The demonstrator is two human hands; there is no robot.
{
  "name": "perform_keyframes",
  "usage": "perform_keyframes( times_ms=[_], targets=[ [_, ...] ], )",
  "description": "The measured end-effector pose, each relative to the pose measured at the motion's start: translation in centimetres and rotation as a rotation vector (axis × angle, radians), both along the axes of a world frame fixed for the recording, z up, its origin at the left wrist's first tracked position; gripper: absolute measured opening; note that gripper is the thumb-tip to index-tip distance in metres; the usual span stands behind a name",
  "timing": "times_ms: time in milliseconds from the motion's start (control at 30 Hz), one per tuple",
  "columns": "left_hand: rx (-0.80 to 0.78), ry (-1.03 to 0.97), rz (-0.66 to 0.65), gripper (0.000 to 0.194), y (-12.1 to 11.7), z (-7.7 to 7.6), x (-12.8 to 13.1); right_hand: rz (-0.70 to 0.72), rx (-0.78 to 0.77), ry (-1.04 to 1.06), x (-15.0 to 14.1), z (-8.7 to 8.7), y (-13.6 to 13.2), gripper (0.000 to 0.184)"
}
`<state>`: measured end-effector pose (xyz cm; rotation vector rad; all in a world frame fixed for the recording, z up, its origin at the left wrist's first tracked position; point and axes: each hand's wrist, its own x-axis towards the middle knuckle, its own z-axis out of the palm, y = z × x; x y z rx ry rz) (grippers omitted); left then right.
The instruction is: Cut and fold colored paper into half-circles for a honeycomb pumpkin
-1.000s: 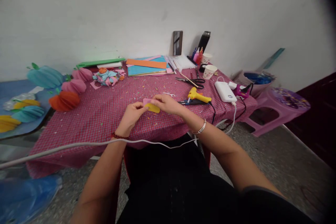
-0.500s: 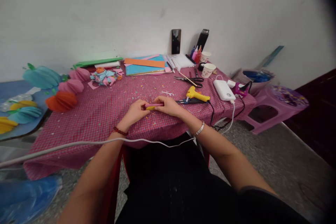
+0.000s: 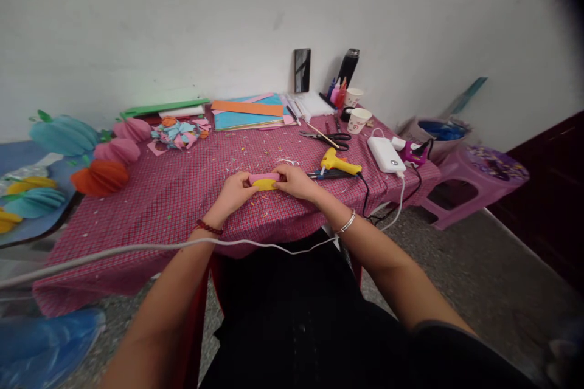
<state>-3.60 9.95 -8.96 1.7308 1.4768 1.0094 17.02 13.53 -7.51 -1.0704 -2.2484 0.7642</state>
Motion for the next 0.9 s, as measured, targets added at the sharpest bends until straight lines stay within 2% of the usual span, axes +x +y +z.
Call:
perform_keyframes(
  times_ms=[267,400,633,767,900],
  targets=[
    [-0.008,0.029,-0.037,0.006,0.1,-0.3,-0.1,-0.017,0.004,-0.03,-0.1,-0.4,0.0,0.006],
    [0.002,0.031,-0.042,0.006,-0.1,-0.1,0.0,-0.021,0.013,-0.033,-0.1,-0.4,0.0,0.009],
    [0.042,0.04,-0.063,0.01,0.3,1.6,-0.6,-0.014,0.006,0.006,-0.2,0.7,0.4,0.008],
    [0.03,0.038,-0.089,0.006,0.5,1.5,-0.9,0.0,-0.055,0.055,-0.3,0.7,0.3,0.012],
    [-0.031,-0.023,-0.1,0.007,0.4,1.0,-0.6,-0.009,-0.19,0.169,-0.5,0.3,-0.1,0.014]
  ],
)
